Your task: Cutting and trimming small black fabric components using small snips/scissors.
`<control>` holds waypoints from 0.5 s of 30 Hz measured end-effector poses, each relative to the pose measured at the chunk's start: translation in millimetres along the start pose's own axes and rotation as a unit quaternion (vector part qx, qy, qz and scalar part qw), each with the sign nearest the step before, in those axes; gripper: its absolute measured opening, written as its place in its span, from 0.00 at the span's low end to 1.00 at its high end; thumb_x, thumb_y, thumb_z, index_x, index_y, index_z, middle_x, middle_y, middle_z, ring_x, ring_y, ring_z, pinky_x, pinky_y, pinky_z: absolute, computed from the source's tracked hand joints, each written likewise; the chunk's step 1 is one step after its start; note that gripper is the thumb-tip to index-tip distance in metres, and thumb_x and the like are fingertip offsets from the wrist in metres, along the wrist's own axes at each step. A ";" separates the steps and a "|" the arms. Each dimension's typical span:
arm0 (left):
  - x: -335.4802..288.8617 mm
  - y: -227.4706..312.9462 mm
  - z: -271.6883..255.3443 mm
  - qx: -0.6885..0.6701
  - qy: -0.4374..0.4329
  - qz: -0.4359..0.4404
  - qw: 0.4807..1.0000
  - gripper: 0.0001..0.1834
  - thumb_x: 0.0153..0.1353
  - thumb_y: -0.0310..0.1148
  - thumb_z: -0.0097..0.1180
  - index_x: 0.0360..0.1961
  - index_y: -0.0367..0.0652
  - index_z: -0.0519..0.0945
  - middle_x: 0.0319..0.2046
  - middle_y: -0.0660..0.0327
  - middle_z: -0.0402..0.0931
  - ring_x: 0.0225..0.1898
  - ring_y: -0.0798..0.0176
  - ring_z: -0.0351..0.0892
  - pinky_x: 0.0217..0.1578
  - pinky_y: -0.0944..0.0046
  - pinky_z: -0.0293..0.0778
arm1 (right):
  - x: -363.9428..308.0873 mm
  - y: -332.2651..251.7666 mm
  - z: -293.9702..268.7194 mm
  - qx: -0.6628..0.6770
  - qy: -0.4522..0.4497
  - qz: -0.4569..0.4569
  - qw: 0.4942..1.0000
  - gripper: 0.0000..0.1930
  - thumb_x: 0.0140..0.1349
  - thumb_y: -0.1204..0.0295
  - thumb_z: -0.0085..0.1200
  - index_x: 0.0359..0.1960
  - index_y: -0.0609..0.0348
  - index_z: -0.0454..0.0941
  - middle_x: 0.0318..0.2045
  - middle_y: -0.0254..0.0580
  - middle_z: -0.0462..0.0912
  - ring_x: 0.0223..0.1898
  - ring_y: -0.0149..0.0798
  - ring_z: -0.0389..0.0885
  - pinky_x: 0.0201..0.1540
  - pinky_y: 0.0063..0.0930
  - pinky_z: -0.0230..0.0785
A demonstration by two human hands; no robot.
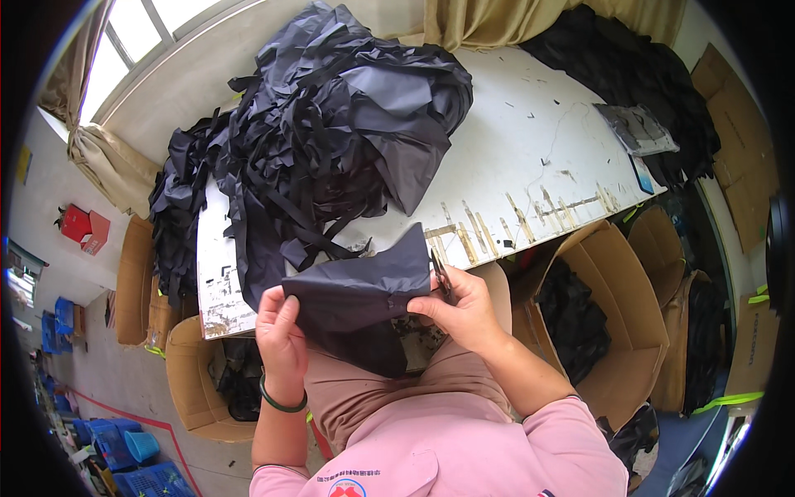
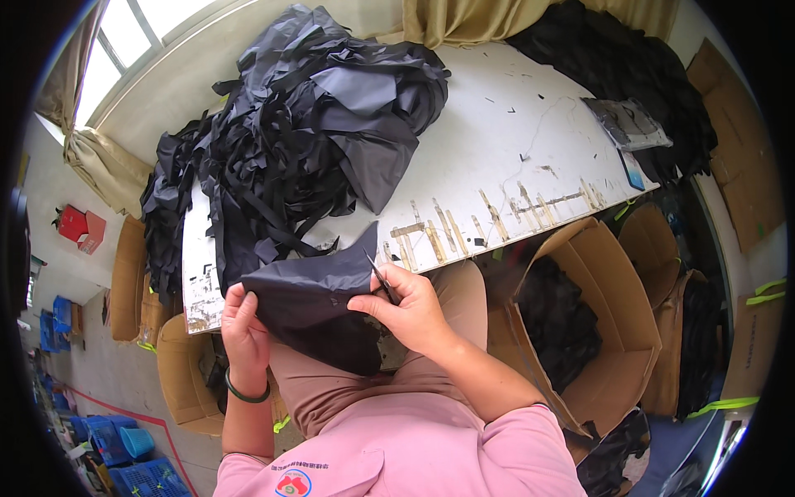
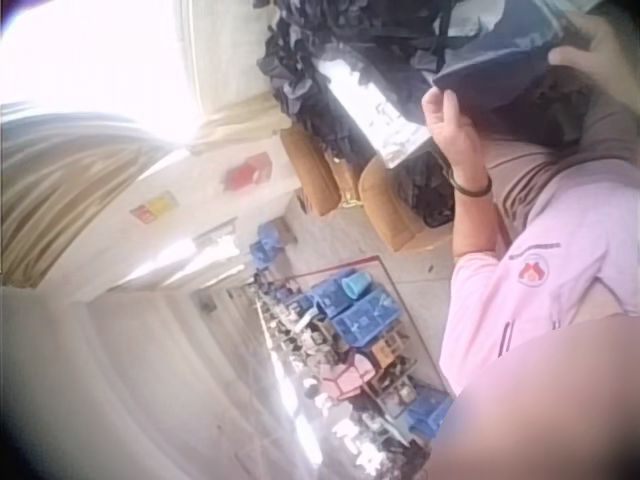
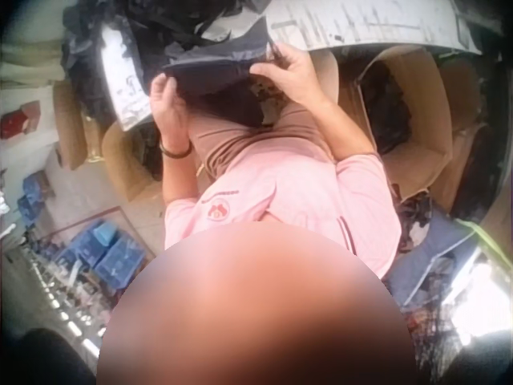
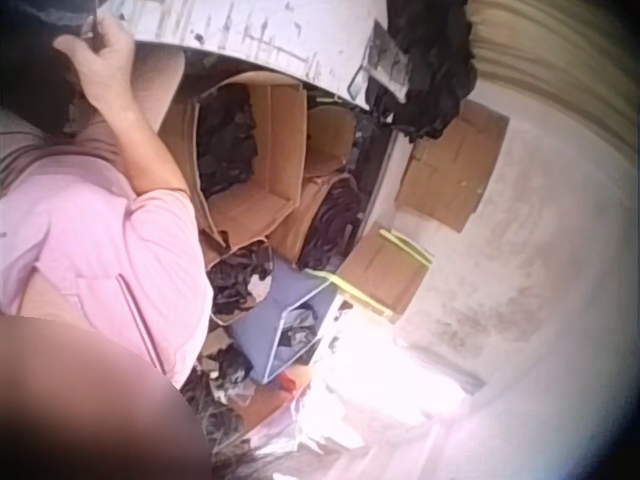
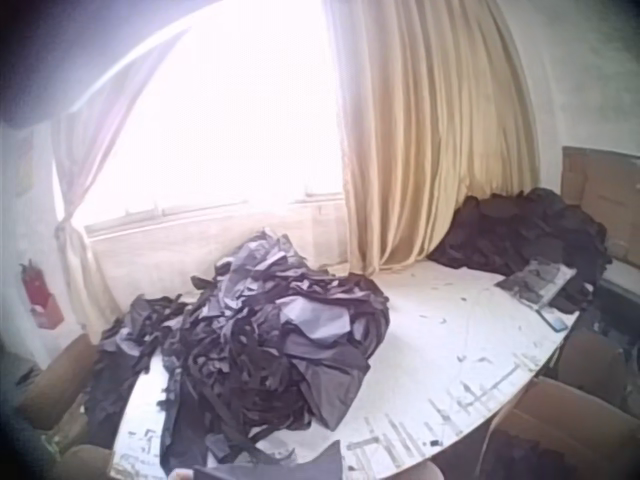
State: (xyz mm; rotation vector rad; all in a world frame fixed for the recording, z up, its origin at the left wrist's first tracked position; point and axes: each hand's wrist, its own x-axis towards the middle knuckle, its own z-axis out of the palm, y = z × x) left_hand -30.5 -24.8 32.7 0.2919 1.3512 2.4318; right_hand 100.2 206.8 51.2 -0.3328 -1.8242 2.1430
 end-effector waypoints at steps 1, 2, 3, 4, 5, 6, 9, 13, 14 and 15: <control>0.8 4.6 -3.0 0.086 0.095 0.025 0.991 0.09 0.63 0.24 0.52 0.44 0.37 0.73 0.44 0.56 0.77 0.47 0.62 0.75 0.56 0.60 0.67 | -0.6 0.4 0.1 0.000 0.001 0.000 1.000 0.15 0.52 0.75 0.68 0.26 0.57 0.69 0.19 0.20 0.61 0.23 0.17 0.55 0.24 0.14 0.50; -0.5 7.9 3.6 0.087 0.096 0.025 0.991 0.09 0.63 0.24 0.52 0.44 0.37 0.73 0.44 0.56 0.77 0.47 0.62 0.75 0.56 0.60 0.67 | -0.7 1.8 1.3 0.000 -0.005 -0.028 1.000 0.15 0.52 0.75 0.68 0.26 0.57 0.69 0.19 0.19 0.61 0.22 0.17 0.55 0.24 0.15 0.50; -2.3 11.4 15.6 0.241 0.075 0.206 0.945 0.10 0.62 0.24 0.53 0.45 0.38 0.73 0.45 0.54 0.76 0.49 0.59 0.74 0.57 0.57 0.65 | -0.7 2.8 2.8 -0.001 -0.009 -0.056 0.998 0.15 0.52 0.75 0.69 0.26 0.57 0.69 0.19 0.19 0.61 0.22 0.17 0.54 0.24 0.15 0.50; -4.5 16.7 26.9 0.380 0.051 0.374 0.844 0.12 0.61 0.25 0.55 0.46 0.38 0.72 0.47 0.52 0.75 0.51 0.57 0.73 0.58 0.55 0.64 | -1.2 2.4 5.2 -0.001 -0.010 -0.055 0.998 0.15 0.52 0.75 0.69 0.26 0.57 0.69 0.19 0.19 0.61 0.22 0.17 0.54 0.24 0.15 0.50; -8.2 25.3 36.9 0.445 -0.056 0.398 0.800 0.16 0.58 0.27 0.58 0.46 0.38 0.72 0.49 0.48 0.73 0.55 0.50 0.70 0.60 0.49 0.61 | -3.4 0.1 7.3 -0.025 -0.017 -0.061 0.998 0.15 0.51 0.75 0.69 0.26 0.57 0.69 0.18 0.19 0.60 0.22 0.17 0.54 0.23 0.15 0.49; -11.5 39.1 57.3 0.504 -0.152 0.395 0.753 0.20 0.54 0.30 0.63 0.47 0.37 0.71 0.47 0.50 0.74 0.54 0.48 0.71 0.60 0.47 0.60 | -5.9 -3.2 9.4 -0.049 -0.028 -0.065 0.996 0.15 0.51 0.75 0.69 0.27 0.57 0.69 0.18 0.19 0.60 0.22 0.17 0.54 0.23 0.15 0.49; -13.8 32.5 76.9 0.485 -0.241 0.328 0.774 0.24 0.49 0.33 0.69 0.45 0.39 0.73 0.43 0.54 0.77 0.48 0.50 0.75 0.60 0.46 0.61 | -10.4 -9.6 16.4 -0.052 -0.037 -0.070 0.996 0.14 0.52 0.75 0.68 0.27 0.57 0.70 0.17 0.20 0.61 0.21 0.16 0.54 0.23 0.14 0.49; -8.5 13.4 64.4 0.453 -0.305 0.191 0.816 0.20 0.43 0.32 0.74 0.35 0.40 0.77 0.30 0.59 0.77 0.34 0.53 0.76 0.49 0.54 0.69 | -18.6 -2.9 14.5 -0.015 -0.037 -0.031 0.999 0.13 0.52 0.75 0.68 0.28 0.57 0.71 0.18 0.21 0.65 0.22 0.16 0.58 0.24 0.14 0.52; -7.5 11.4 63.9 0.428 -0.310 0.180 0.829 0.17 0.42 0.31 0.74 0.31 0.41 0.78 0.26 0.59 0.76 0.30 0.54 0.74 0.43 0.57 0.72 | -20.4 -0.5 12.4 0.004 -0.043 -0.016 0.999 0.13 0.52 0.74 0.68 0.28 0.58 0.72 0.19 0.22 0.68 0.23 0.16 0.62 0.26 0.14 0.56; -7.9 17.7 70.2 0.432 -0.308 0.149 0.835 0.14 0.43 0.28 0.73 0.28 0.40 0.78 0.23 0.60 0.75 0.27 0.57 0.73 0.33 0.62 0.70 | -21.4 -0.4 10.3 0.004 -0.041 -0.014 0.999 0.13 0.52 0.74 0.68 0.28 0.58 0.72 0.19 0.22 0.68 0.23 0.16 0.62 0.26 0.14 0.56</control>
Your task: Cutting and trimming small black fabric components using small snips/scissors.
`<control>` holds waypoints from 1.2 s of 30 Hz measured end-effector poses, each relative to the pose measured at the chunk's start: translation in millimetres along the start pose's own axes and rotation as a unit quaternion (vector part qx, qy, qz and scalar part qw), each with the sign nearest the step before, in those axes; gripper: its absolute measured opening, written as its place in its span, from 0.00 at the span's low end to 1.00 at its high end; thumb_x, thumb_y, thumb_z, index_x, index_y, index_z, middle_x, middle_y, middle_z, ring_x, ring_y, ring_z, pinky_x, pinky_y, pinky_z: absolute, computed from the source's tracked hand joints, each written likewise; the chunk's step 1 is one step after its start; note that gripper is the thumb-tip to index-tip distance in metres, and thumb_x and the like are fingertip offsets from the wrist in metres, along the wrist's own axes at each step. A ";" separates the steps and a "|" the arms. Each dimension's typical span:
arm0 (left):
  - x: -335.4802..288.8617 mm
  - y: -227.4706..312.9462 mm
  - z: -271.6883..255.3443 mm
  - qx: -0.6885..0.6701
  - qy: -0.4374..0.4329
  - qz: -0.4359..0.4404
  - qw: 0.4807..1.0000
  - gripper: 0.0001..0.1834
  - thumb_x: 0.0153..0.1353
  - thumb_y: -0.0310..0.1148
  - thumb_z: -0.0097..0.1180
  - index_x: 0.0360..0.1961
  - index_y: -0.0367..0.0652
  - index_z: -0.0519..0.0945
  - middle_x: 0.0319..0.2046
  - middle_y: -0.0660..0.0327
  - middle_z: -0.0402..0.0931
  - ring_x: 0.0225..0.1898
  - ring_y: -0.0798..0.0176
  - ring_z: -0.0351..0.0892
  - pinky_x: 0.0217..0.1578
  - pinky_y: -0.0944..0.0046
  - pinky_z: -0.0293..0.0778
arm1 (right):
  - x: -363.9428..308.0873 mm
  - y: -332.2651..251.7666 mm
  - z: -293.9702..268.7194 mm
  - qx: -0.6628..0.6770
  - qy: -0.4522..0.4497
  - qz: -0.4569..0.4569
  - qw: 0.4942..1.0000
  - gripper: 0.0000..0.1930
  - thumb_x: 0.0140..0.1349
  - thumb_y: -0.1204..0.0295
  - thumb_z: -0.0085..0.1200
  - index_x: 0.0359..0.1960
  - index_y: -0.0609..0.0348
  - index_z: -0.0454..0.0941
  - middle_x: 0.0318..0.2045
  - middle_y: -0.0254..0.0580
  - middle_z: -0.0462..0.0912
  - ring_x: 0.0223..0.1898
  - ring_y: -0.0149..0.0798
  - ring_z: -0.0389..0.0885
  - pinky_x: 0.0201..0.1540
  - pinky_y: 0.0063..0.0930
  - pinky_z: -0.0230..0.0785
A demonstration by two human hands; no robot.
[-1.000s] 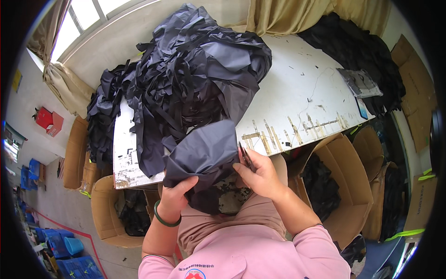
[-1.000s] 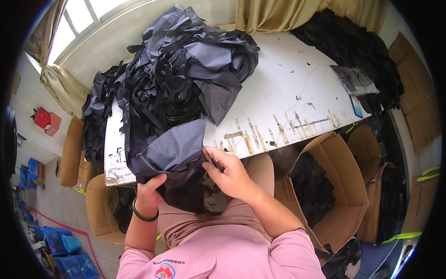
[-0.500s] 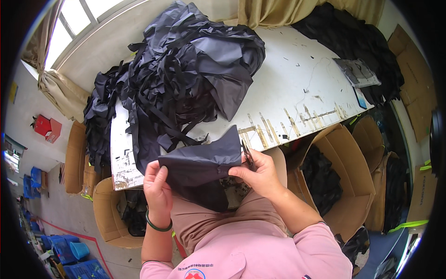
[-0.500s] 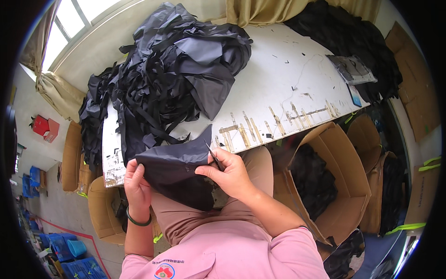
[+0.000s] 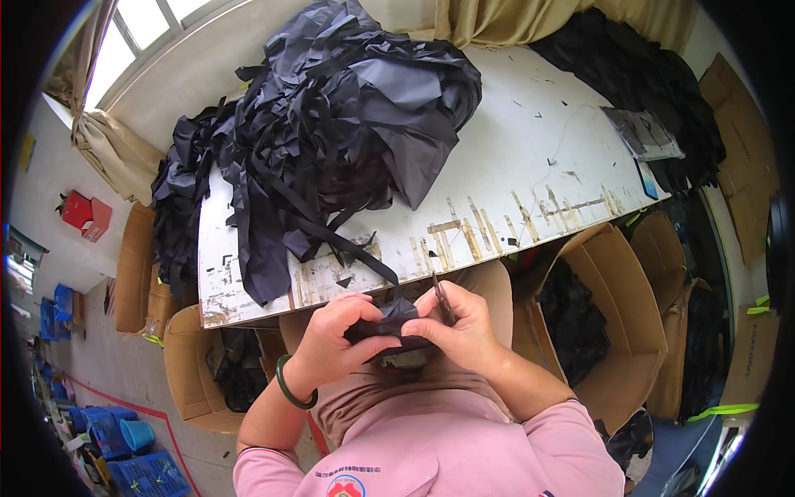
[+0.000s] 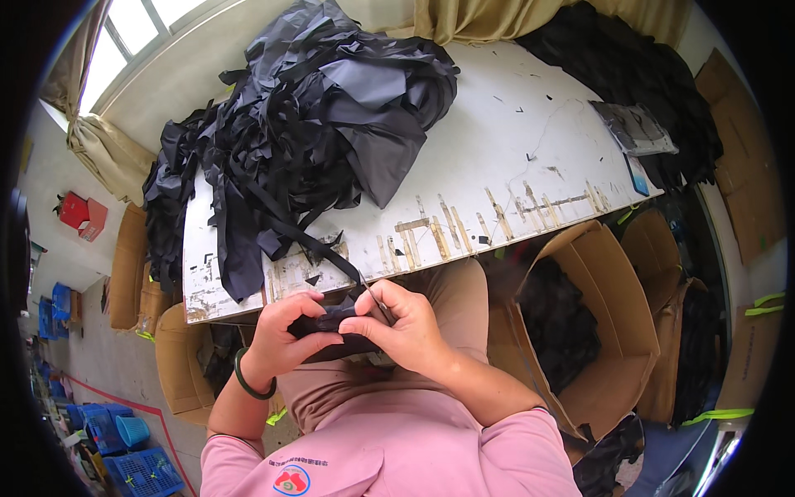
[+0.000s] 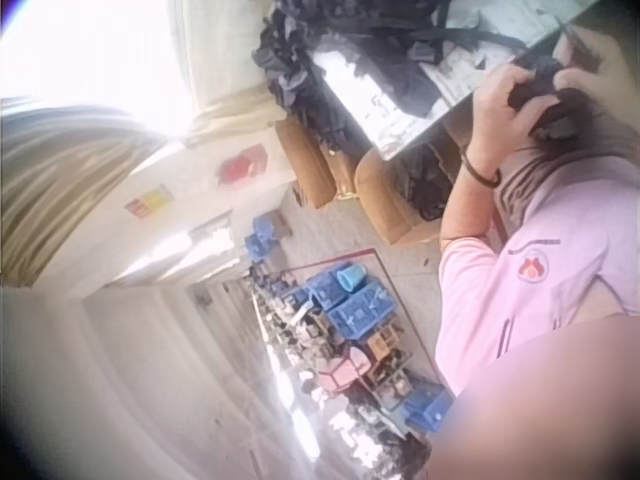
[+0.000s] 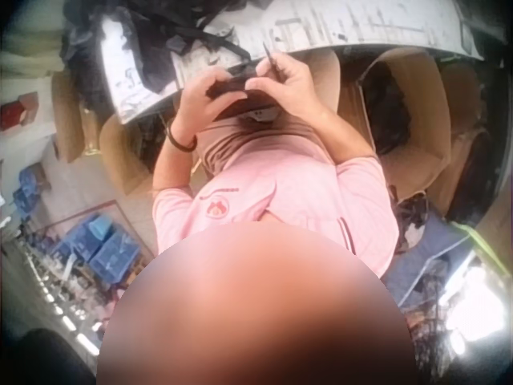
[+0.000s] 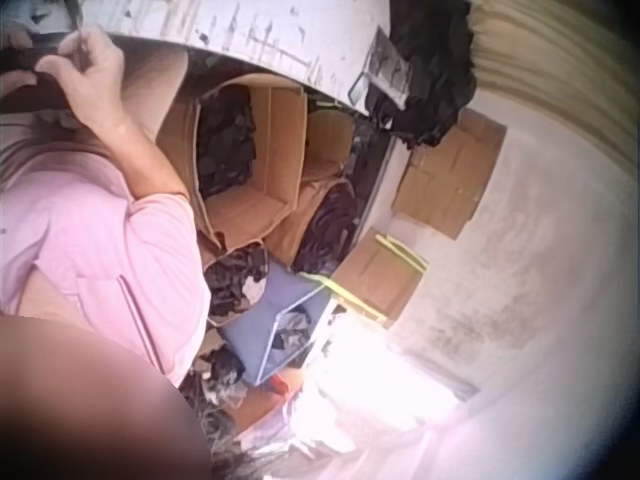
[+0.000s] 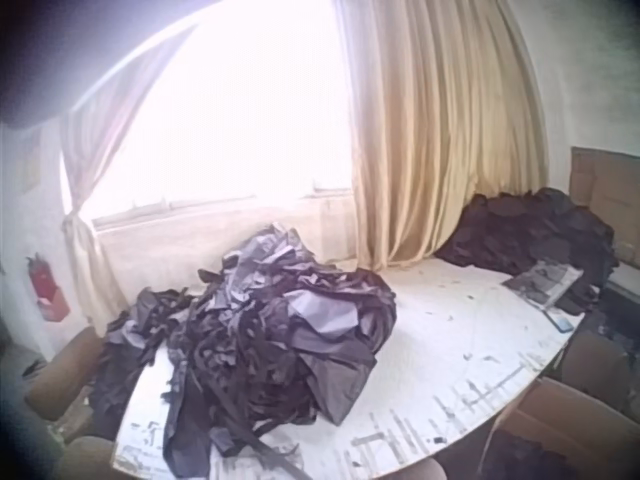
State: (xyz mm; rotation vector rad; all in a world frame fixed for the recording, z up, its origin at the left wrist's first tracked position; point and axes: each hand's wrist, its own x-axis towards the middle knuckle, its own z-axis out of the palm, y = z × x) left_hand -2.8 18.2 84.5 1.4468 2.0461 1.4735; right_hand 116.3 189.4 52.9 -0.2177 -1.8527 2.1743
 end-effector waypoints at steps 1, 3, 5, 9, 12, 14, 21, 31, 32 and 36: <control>-1.1 -1.9 0.4 -0.002 -0.001 -0.001 1.000 0.14 0.43 0.28 0.73 0.28 0.40 0.78 0.23 0.60 0.75 0.27 0.57 0.73 0.33 0.62 0.70 | -0.8 -0.7 -2.0 -0.031 0.010 -0.037 0.999 0.13 0.51 0.76 0.68 0.32 0.58 0.74 0.27 0.28 0.75 0.27 0.17 0.67 0.29 0.13 0.60; -4.7 -8.0 -3.2 0.000 -0.028 -0.028 0.999 0.14 0.44 0.28 0.72 0.29 0.39 0.78 0.24 0.60 0.75 0.26 0.60 0.73 0.29 0.64 0.69 | 1.5 -9.1 -4.0 -0.061 0.019 -0.074 0.995 0.13 0.51 0.78 0.68 0.35 0.59 0.76 0.36 0.35 0.81 0.31 0.18 0.72 0.33 0.13 0.64; -4.1 -8.4 -4.6 -0.006 -0.040 -0.038 0.998 0.14 0.44 0.27 0.72 0.29 0.39 0.78 0.24 0.60 0.75 0.26 0.60 0.73 0.29 0.64 0.69 | 4.3 -26.6 -5.8 -0.118 0.014 -0.088 0.989 0.18 0.50 0.78 0.68 0.43 0.60 0.77 0.40 0.35 0.81 0.38 0.23 0.76 0.37 0.17 0.68; -2.3 -3.4 -1.3 -0.031 -0.058 -0.062 0.996 0.13 0.45 0.28 0.71 0.29 0.38 0.78 0.25 0.60 0.76 0.27 0.61 0.73 0.29 0.64 0.68 | 9.7 -25.6 -7.4 -0.236 -0.109 -0.129 0.957 0.14 0.52 0.78 0.65 0.41 0.62 0.79 0.39 0.40 0.81 0.38 0.35 0.80 0.41 0.25 0.71; 1.3 -6.8 -10.5 0.011 -0.118 -0.010 0.993 0.12 0.44 0.27 0.71 0.29 0.38 0.79 0.26 0.59 0.76 0.30 0.60 0.74 0.33 0.62 0.69 | 9.3 -26.5 -14.4 -0.195 -0.143 -0.066 0.968 0.11 0.52 0.78 0.64 0.38 0.64 0.79 0.38 0.42 0.81 0.39 0.38 0.80 0.42 0.27 0.71; 5.0 -13.0 -19.1 -0.018 -0.130 0.014 0.991 0.12 0.43 0.26 0.70 0.29 0.39 0.80 0.28 0.58 0.76 0.31 0.58 0.74 0.35 0.61 0.69 | 9.4 -22.0 -21.3 -0.153 -0.165 -0.057 0.973 0.11 0.52 0.77 0.64 0.37 0.65 0.78 0.38 0.43 0.80 0.40 0.40 0.80 0.44 0.28 0.71; -8.7 -42.3 0.9 -0.533 -0.186 -0.203 0.800 0.08 0.58 0.27 0.54 0.37 0.35 0.78 0.39 0.54 0.80 0.48 0.60 0.77 0.55 0.60 0.68 | 11.6 -12.4 -13.7 0.048 -0.227 -0.119 0.965 0.08 0.48 0.84 0.63 0.29 0.62 0.78 0.48 0.49 0.79 0.45 0.38 0.79 0.46 0.28 0.72; -18.0 -39.3 76.7 -0.580 -0.312 -0.255 0.708 0.09 0.58 0.29 0.61 0.40 0.39 0.79 0.38 0.63 0.79 0.41 0.67 0.77 0.44 0.70 0.73 | 10.2 -5.8 -12.6 0.025 -0.188 -0.118 0.975 0.08 0.53 0.83 0.62 0.29 0.62 0.74 0.31 0.40 0.79 0.34 0.30 0.76 0.37 0.22 0.69; -22.1 -43.6 76.3 -0.531 -0.223 -0.257 0.776 0.12 0.58 0.27 0.59 0.44 0.39 0.77 0.42 0.62 0.77 0.45 0.67 0.76 0.47 0.69 0.72 | 11.4 -6.2 -14.1 0.027 -0.170 -0.099 0.980 0.08 0.54 0.82 0.62 0.30 0.63 0.74 0.31 0.39 0.77 0.34 0.28 0.74 0.37 0.21 0.67; -27.3 -60.7 54.4 -0.367 0.012 -0.164 0.916 0.17 0.60 0.24 0.57 0.50 0.35 0.72 0.48 0.60 0.73 0.50 0.68 0.72 0.54 0.67 0.66 | 12.0 -4.7 -25.9 0.009 -0.101 -0.031 0.994 0.07 0.57 0.82 0.60 0.34 0.63 0.74 0.32 0.32 0.75 0.35 0.24 0.71 0.39 0.19 0.65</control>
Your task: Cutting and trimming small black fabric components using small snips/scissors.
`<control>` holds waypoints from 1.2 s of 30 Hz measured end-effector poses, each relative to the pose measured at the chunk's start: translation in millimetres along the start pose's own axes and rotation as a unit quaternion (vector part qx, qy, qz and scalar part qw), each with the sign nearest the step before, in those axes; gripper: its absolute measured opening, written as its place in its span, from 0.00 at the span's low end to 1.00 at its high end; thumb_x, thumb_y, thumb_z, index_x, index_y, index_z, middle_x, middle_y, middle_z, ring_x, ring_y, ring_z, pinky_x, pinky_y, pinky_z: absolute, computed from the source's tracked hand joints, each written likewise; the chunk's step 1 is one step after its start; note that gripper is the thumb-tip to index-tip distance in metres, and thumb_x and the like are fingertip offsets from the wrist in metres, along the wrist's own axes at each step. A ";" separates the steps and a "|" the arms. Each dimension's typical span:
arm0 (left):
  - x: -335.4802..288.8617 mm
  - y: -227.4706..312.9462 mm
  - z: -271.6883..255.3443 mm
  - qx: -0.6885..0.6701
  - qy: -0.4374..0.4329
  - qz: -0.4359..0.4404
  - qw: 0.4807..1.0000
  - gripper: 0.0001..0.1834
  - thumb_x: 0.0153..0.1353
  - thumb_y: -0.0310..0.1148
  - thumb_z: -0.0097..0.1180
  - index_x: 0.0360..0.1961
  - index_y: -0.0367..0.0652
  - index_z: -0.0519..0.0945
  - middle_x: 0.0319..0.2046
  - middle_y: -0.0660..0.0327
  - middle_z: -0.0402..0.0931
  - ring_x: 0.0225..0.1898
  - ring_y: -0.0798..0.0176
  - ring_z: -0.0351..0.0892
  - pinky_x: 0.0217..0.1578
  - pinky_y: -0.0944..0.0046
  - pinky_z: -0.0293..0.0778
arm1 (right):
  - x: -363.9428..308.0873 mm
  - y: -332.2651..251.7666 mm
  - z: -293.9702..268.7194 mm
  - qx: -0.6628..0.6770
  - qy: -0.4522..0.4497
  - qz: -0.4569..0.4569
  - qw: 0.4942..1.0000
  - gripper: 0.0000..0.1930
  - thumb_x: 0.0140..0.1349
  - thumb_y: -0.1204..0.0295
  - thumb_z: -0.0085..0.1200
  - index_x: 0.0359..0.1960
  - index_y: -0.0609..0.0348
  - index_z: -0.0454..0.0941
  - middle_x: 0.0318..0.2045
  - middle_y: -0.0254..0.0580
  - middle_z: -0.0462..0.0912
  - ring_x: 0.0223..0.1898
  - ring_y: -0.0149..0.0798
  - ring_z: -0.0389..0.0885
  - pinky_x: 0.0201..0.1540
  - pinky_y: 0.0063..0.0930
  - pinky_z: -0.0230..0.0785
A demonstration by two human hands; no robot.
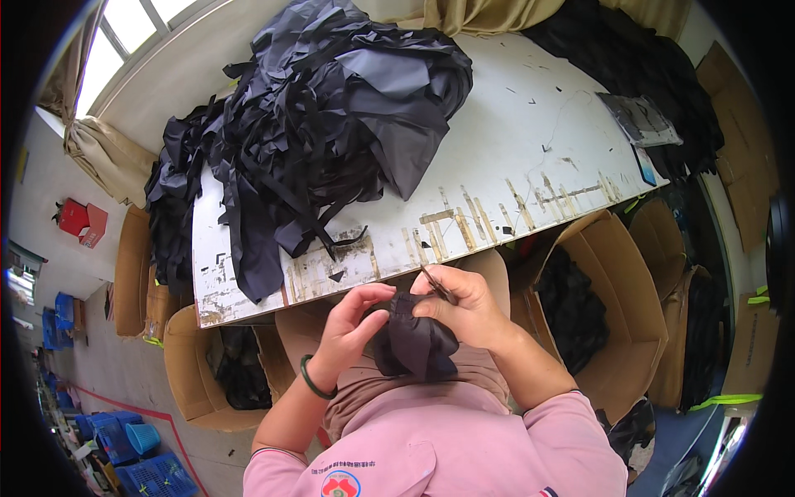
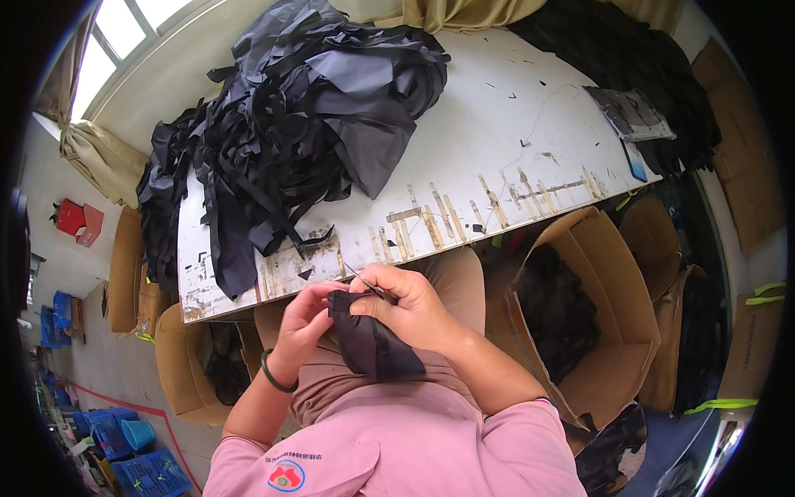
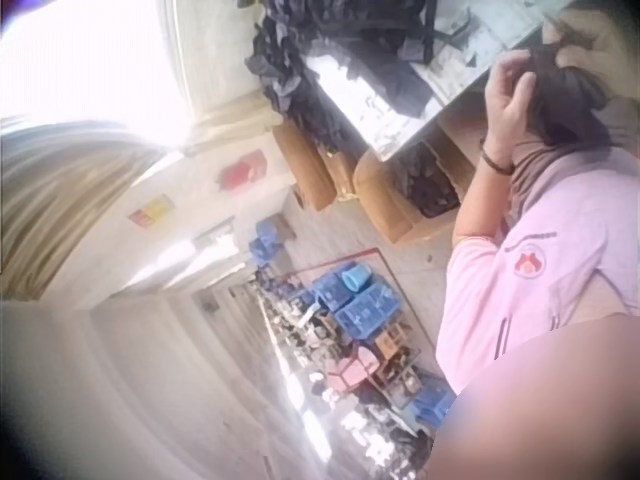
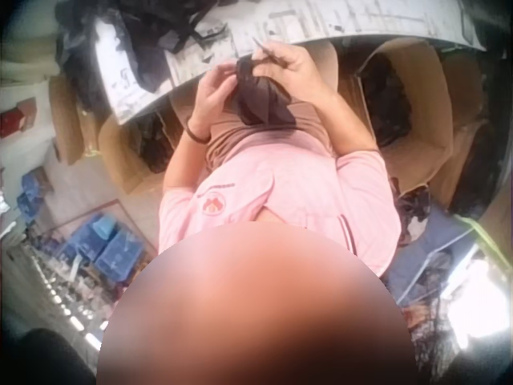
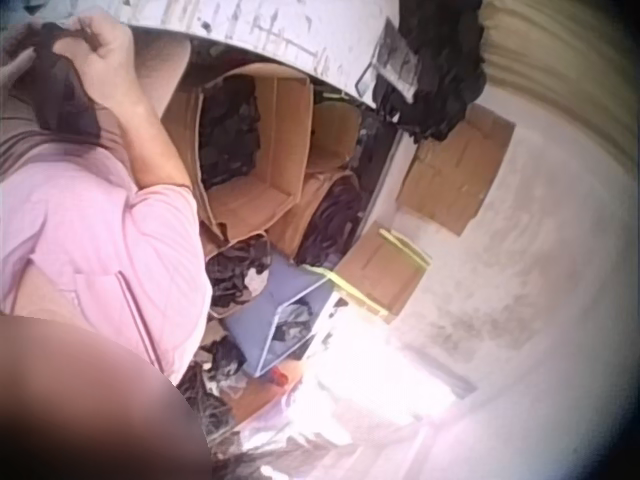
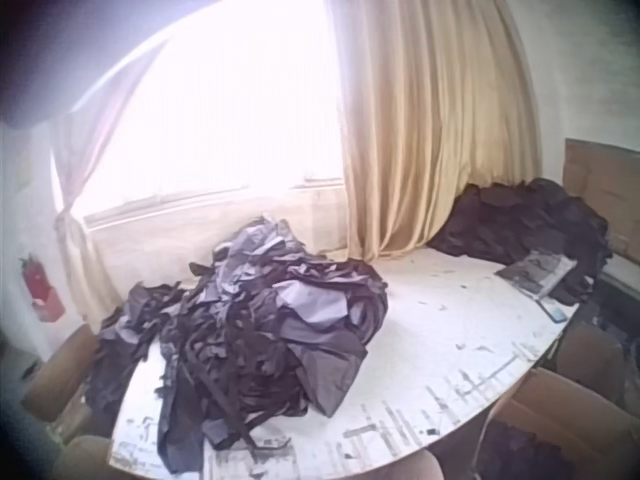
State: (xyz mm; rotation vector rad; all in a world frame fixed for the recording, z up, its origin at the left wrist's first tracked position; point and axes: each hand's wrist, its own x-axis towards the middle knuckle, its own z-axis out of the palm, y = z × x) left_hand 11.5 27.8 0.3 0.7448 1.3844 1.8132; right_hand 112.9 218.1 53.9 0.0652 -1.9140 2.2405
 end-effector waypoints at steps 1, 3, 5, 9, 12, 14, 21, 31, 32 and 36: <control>-3.8 16.8 2.0 -0.040 -0.001 0.015 0.999 0.17 0.59 0.23 0.58 0.50 0.33 0.72 0.47 0.60 0.73 0.50 0.67 0.72 0.55 0.67 0.66 | 0.0 1.4 -2.4 -0.046 0.020 0.024 0.998 0.07 0.57 0.82 0.59 0.35 0.63 0.75 0.32 0.31 0.75 0.35 0.23 0.71 0.39 0.19 0.65; -10.1 36.9 14.1 0.029 0.005 0.052 0.998 0.17 0.58 0.21 0.59 0.49 0.33 0.73 0.46 0.61 0.74 0.49 0.68 0.72 0.54 0.67 0.67 | 1.6 6.6 4.5 -0.014 0.025 0.054 0.998 0.07 0.57 0.82 0.59 0.36 0.62 0.75 0.32 0.29 0.75 0.35 0.23 0.71 0.40 0.18 0.64; -11.7 37.8 18.0 0.099 0.011 0.089 0.991 0.16 0.58 0.20 0.59 0.48 0.33 0.73 0.44 0.61 0.75 0.48 0.69 0.73 0.52 0.68 0.68 | 3.3 9.2 9.6 -0.017 0.031 0.050 0.998 0.07 0.59 0.77 0.59 0.37 0.62 0.75 0.29 0.27 0.75 0.32 0.20 0.69 0.37 0.17 0.65; -10.6 33.6 20.4 -0.035 0.041 0.016 0.998 0.14 0.56 0.18 0.60 0.44 0.35 0.74 0.40 0.63 0.76 0.43 0.72 0.74 0.47 0.71 0.70 | 4.3 13.0 13.2 -0.018 0.037 0.053 0.998 0.08 0.59 0.75 0.60 0.37 0.62 0.75 0.29 0.27 0.75 0.32 0.20 0.69 0.37 0.17 0.65; -9.1 31.9 22.3 -0.066 0.047 0.001 0.997 0.12 0.56 0.17 0.60 0.41 0.35 0.75 0.38 0.63 0.75 0.41 0.73 0.73 0.44 0.72 0.70 | 3.7 13.0 14.5 -0.032 0.040 0.054 0.997 0.07 0.59 0.75 0.59 0.37 0.63 0.75 0.28 0.28 0.75 0.31 0.21 0.68 0.36 0.18 0.65; -8.1 29.3 21.5 -0.058 0.049 0.009 0.997 0.11 0.55 0.16 0.60 0.40 0.35 0.75 0.38 0.63 0.75 0.41 0.73 0.73 0.43 0.72 0.70 | 2.5 11.9 12.9 -0.040 0.013 0.090 0.995 0.06 0.59 0.78 0.59 0.36 0.62 0.76 0.32 0.29 0.76 0.36 0.21 0.71 0.40 0.18 0.66; -9.0 30.4 21.6 0.085 0.083 0.078 0.990 0.08 0.52 0.14 0.57 0.31 0.38 0.76 0.37 0.62 0.71 0.38 0.71 0.70 0.42 0.73 0.66 | 3.1 3.1 16.4 0.080 0.018 0.144 0.986 0.05 0.59 0.76 0.59 0.35 0.61 0.77 0.27 0.24 0.75 0.32 0.18 0.68 0.36 0.15 0.64; -5.9 25.8 27.4 -0.064 0.070 0.078 0.992 0.06 0.53 0.16 0.59 0.30 0.36 0.76 0.49 0.53 0.72 0.47 0.67 0.72 0.50 0.67 0.68 | 0.0 17.1 22.1 0.272 0.053 0.248 0.928 0.09 0.59 0.72 0.61 0.39 0.54 0.74 0.25 0.25 0.72 0.16 0.16 0.60 0.16 0.12 0.47; -6.3 25.6 27.4 -0.064 0.069 0.077 0.993 0.06 0.53 0.16 0.59 0.30 0.36 0.76 0.49 0.53 0.72 0.47 0.67 0.72 0.50 0.67 0.68 | -0.2 20.5 20.7 0.296 0.041 0.273 0.915 0.10 0.59 0.72 0.61 0.38 0.54 0.73 0.24 0.25 0.71 0.15 0.16 0.59 0.15 0.12 0.46; -13.0 18.7 20.6 -0.055 0.026 0.091 0.994 0.07 0.52 0.15 0.59 0.30 0.36 0.76 0.44 0.52 0.76 0.43 0.66 0.76 0.46 0.67 0.70 | -1.3 28.8 15.1 0.354 -0.033 0.303 0.884 0.12 0.57 0.72 0.63 0.38 0.55 0.72 0.22 0.24 0.68 0.14 0.16 0.56 0.13 0.15 0.44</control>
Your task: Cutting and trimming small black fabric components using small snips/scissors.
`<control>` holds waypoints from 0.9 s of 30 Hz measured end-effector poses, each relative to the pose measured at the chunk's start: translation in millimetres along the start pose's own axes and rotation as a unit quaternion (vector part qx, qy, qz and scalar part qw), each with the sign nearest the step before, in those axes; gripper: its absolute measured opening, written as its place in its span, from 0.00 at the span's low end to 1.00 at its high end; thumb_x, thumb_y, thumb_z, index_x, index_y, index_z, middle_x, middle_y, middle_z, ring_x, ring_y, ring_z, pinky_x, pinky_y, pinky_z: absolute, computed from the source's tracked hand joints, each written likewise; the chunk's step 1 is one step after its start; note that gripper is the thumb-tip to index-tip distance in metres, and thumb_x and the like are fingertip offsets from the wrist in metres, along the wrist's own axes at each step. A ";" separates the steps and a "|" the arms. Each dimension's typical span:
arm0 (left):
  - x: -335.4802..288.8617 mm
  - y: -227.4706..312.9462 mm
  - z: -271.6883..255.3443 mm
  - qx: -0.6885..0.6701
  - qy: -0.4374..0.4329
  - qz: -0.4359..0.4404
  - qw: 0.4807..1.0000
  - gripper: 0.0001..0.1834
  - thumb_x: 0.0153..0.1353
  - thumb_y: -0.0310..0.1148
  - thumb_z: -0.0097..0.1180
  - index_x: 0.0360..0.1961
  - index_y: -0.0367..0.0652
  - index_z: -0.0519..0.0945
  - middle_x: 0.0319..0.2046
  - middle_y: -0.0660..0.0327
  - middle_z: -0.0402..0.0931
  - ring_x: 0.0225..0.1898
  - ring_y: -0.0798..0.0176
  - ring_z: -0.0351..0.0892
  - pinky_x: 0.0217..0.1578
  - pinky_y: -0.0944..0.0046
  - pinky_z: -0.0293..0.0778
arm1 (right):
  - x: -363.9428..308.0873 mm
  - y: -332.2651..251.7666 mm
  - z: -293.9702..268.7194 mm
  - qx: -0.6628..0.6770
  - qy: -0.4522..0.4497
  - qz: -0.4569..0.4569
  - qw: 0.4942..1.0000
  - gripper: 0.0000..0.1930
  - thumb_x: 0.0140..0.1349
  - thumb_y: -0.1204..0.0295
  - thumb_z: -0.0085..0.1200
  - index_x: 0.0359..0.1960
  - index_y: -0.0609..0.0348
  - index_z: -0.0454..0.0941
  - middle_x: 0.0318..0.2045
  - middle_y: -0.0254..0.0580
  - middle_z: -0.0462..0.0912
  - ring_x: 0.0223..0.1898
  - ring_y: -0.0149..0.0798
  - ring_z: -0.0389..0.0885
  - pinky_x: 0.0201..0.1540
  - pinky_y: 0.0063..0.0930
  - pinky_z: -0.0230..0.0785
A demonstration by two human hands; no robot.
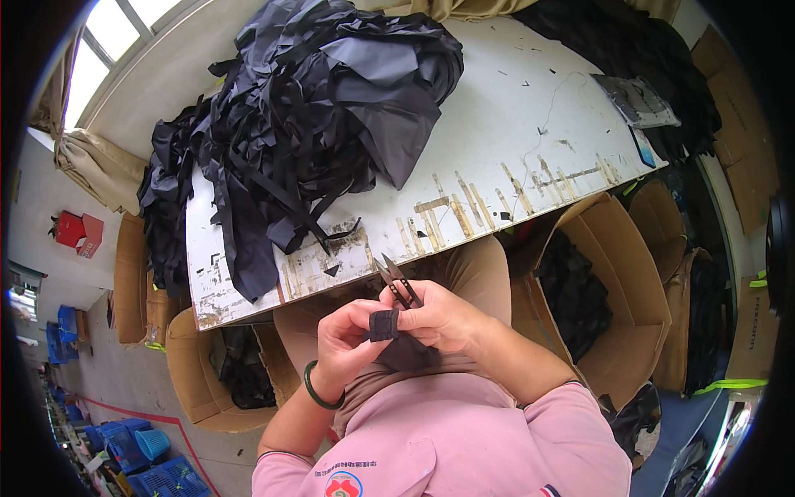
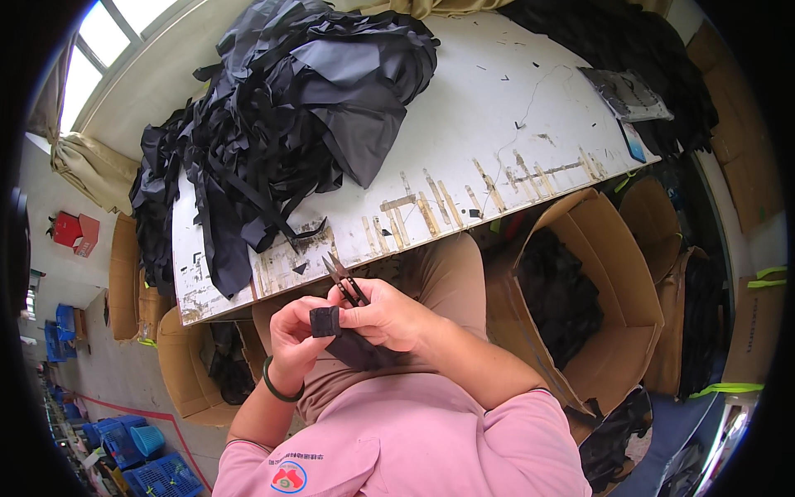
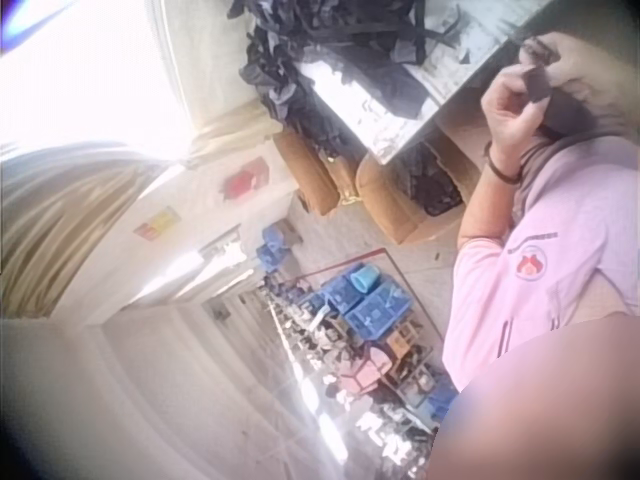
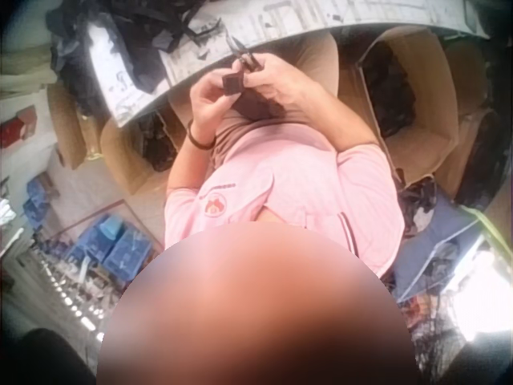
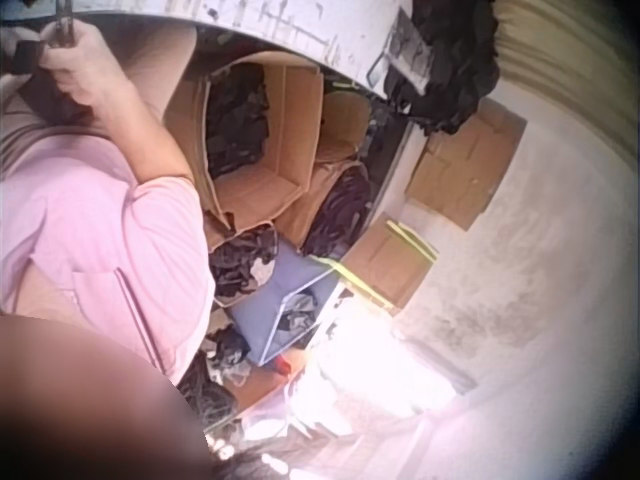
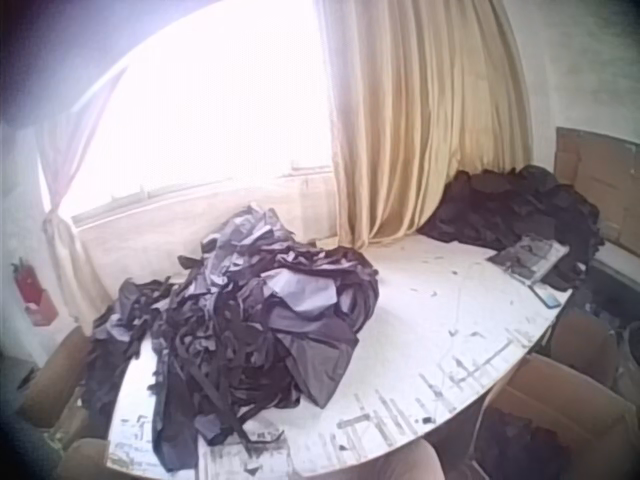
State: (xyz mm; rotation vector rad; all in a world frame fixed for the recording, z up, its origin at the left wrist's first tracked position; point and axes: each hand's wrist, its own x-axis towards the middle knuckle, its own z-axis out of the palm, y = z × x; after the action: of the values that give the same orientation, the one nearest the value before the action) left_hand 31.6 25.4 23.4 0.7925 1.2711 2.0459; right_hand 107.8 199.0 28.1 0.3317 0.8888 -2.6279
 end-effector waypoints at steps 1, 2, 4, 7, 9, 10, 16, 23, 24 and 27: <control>-1.5 -1.5 -2.6 -0.001 -0.014 0.002 1.000 0.07 0.52 0.15 0.59 0.30 0.36 0.76 0.42 0.53 0.77 0.41 0.66 0.76 0.45 0.68 0.71 | -0.6 -0.6 1.6 0.000 0.000 0.000 1.000 0.12 0.57 0.72 0.63 0.38 0.55 0.72 0.22 0.24 0.68 0.14 0.16 0.56 0.13 0.15 0.44; -1.9 -1.4 -2.6 -0.001 -0.014 0.001 1.000 0.07 0.52 0.15 0.59 0.30 0.36 0.76 0.42 0.53 0.77 0.41 0.66 0.76 0.45 0.68 0.71 | -0.9 -0.5 2.0 -0.014 -0.003 0.000 1.000 0.11 0.58 0.71 0.63 0.39 0.55 0.73 0.23 0.24 0.69 0.15 0.17 0.57 0.14 0.15 0.44; -2.1 -0.6 -2.2 0.007 -0.012 0.004 1.000 0.07 0.52 0.15 0.59 0.30 0.36 0.76 0.38 0.55 0.78 0.40 0.67 0.76 0.44 0.68 0.71 | -3.7 -3.7 6.6 -0.028 -0.005 -0.001 1.000 0.11 0.59 0.70 0.62 0.39 0.55 0.73 0.23 0.25 0.70 0.15 0.17 0.58 0.14 0.14 0.45; -2.6 -6.1 -0.1 -0.022 0.062 0.020 0.998 0.07 0.52 0.15 0.59 0.29 0.36 0.76 0.37 0.55 0.78 0.39 0.67 0.76 0.43 0.69 0.71 | -7.7 -8.3 12.1 -0.224 0.081 -0.075 0.968 0.10 0.61 0.72 0.59 0.41 0.58 0.74 0.27 0.29 0.74 0.22 0.19 0.66 0.22 0.15 0.59; -3.2 -7.5 0.5 -0.031 0.110 0.019 0.993 0.07 0.52 0.14 0.58 0.29 0.37 0.75 0.36 0.57 0.77 0.38 0.68 0.75 0.42 0.69 0.70 | -9.4 -1.2 6.9 -0.434 0.184 -0.288 0.834 0.11 0.63 0.70 0.56 0.44 0.61 0.74 0.31 0.31 0.76 0.30 0.22 0.70 0.33 0.17 0.66; -3.0 -7.9 0.1 -0.011 0.145 0.036 0.989 0.08 0.51 0.14 0.57 0.30 0.38 0.75 0.36 0.57 0.78 0.39 0.66 0.76 0.46 0.67 0.70 | -16.4 -1.6 6.8 -0.452 0.178 -0.292 0.824 0.13 0.66 0.65 0.54 0.44 0.62 0.74 0.32 0.32 0.75 0.34 0.24 0.71 0.40 0.20 0.67; -2.2 -19.9 1.3 0.026 0.207 0.092 0.974 0.08 0.53 0.14 0.55 0.31 0.39 0.74 0.39 0.56 0.80 0.44 0.63 0.79 0.52 0.63 0.69 | -30.0 22.3 16.9 -0.327 0.107 -0.149 0.927 0.16 0.67 0.59 0.53 0.36 0.61 0.72 0.25 0.30 0.73 0.27 0.21 0.69 0.29 0.19 0.64; -4.2 -25.0 5.7 0.047 0.216 0.111 0.969 0.08 0.54 0.15 0.59 0.32 0.37 0.75 0.37 0.58 0.77 0.39 0.67 0.75 0.44 0.69 0.69 | -21.7 28.5 20.9 -0.199 0.073 -0.062 0.975 0.14 0.66 0.61 0.56 0.30 0.58 0.71 0.17 0.23 0.66 0.19 0.19 0.60 0.20 0.17 0.55; -5.1 -26.5 4.8 0.047 0.210 0.110 0.970 0.08 0.53 0.14 0.59 0.32 0.37 0.76 0.37 0.58 0.77 0.39 0.67 0.75 0.44 0.68 0.69 | -20.2 28.8 22.4 -0.199 0.073 -0.063 0.975 0.14 0.66 0.61 0.56 0.30 0.58 0.71 0.17 0.23 0.66 0.19 0.19 0.60 0.20 0.17 0.55; -6.5 -26.9 5.1 0.065 0.188 0.115 0.973 0.08 0.53 0.14 0.59 0.32 0.37 0.76 0.38 0.57 0.77 0.40 0.65 0.75 0.44 0.68 0.69 | -14.9 31.4 24.1 -0.296 0.103 -0.147 0.938 0.14 0.64 0.62 0.58 0.30 0.59 0.71 0.16 0.26 0.68 0.18 0.21 0.64 0.20 0.21 0.58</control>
State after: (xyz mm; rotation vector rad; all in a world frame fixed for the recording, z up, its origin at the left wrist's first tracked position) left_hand 44.3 33.2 -0.5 0.6546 1.5965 2.4013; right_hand 131.2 164.3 34.7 0.3325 1.8605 -2.4371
